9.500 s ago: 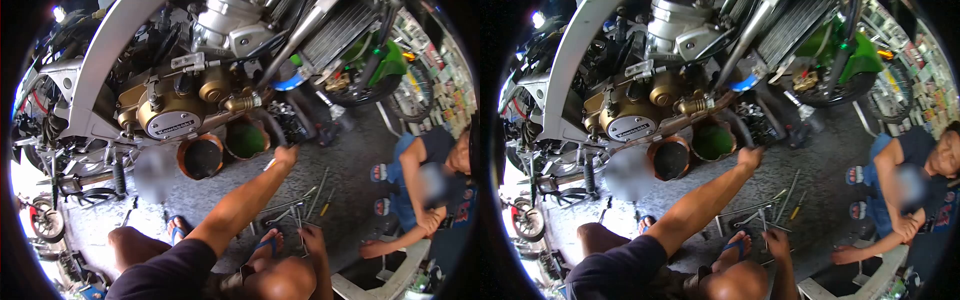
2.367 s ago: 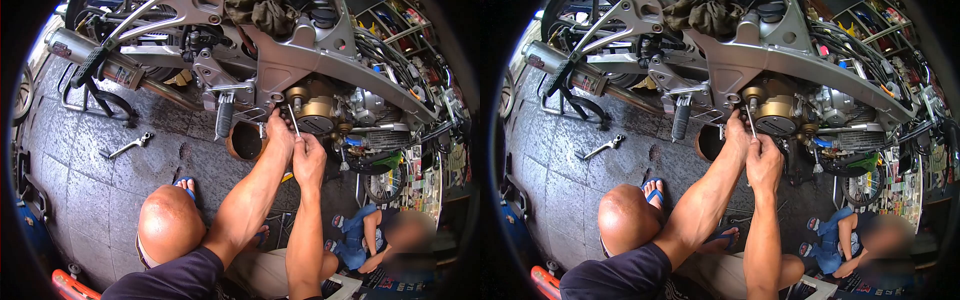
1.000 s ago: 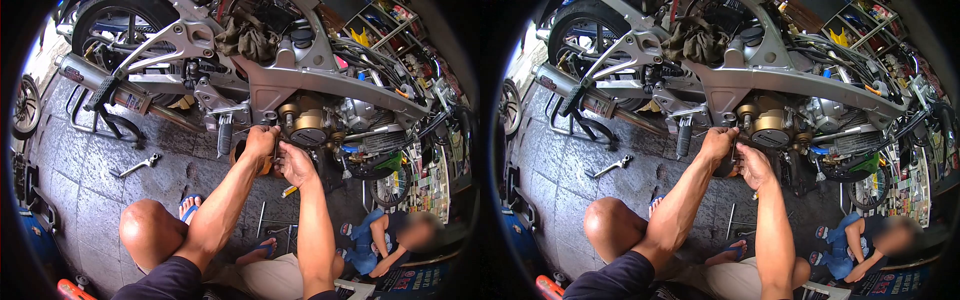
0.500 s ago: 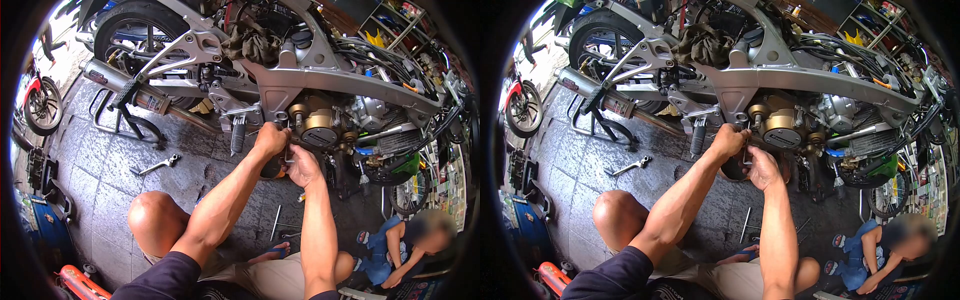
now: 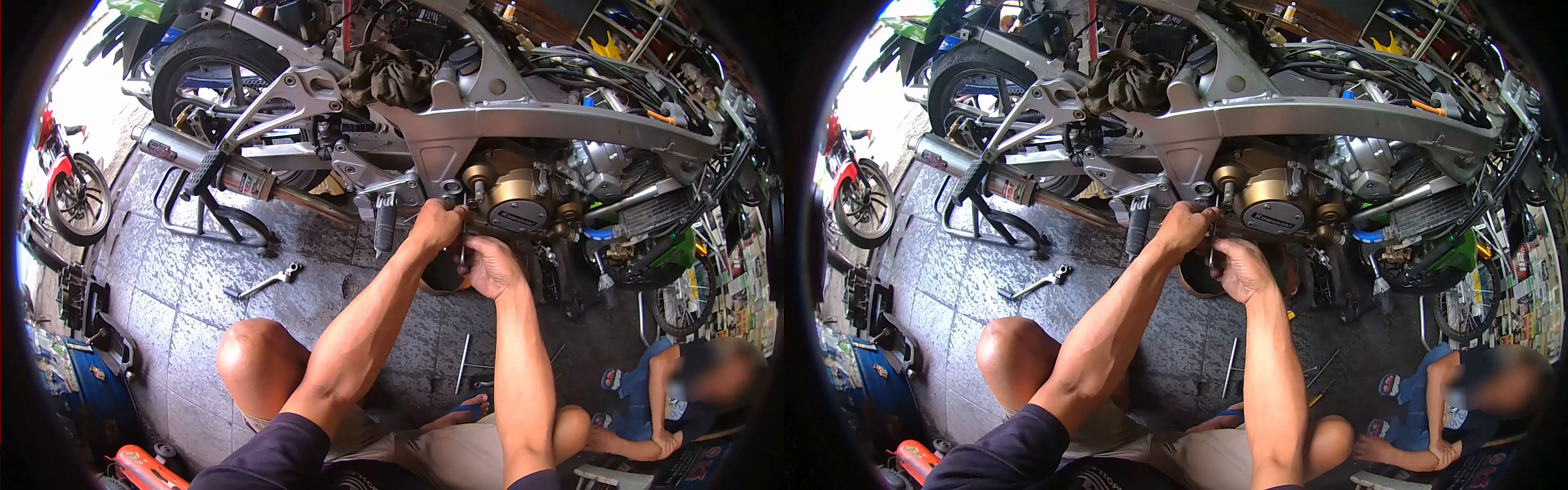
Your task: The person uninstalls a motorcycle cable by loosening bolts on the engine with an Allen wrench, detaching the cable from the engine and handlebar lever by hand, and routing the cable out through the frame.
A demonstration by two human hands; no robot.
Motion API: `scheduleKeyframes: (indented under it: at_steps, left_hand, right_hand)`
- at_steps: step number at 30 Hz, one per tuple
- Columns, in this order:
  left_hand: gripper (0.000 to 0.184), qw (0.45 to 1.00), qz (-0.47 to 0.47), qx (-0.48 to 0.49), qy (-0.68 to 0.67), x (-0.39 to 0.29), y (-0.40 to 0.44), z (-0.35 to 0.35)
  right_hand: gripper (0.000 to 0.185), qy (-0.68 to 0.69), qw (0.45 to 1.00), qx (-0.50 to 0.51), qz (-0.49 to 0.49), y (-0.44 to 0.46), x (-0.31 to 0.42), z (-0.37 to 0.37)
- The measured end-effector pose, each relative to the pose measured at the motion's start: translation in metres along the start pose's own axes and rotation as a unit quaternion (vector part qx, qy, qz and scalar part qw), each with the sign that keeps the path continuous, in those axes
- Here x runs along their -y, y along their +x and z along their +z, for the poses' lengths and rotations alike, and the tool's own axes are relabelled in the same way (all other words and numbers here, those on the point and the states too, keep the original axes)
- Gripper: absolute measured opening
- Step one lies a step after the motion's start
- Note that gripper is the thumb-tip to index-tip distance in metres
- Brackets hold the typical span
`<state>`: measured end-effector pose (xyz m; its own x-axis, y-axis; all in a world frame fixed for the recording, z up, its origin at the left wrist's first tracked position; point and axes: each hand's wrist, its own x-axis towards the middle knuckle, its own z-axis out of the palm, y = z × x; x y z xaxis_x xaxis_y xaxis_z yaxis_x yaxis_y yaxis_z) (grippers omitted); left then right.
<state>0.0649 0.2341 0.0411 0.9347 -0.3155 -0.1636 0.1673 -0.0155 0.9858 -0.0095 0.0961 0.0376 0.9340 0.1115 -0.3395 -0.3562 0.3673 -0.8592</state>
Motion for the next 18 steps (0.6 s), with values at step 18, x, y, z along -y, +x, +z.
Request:
scheduleKeyframes:
  at_steps: [18]
  left_hand:
    - [0.029, 1.000, -0.001, -0.025, -0.018, -0.001, -0.002, 0.007]
  right_hand:
    - [0.014, -0.022, 0.999, -0.039, 0.018, -0.002, 0.003, 0.000]
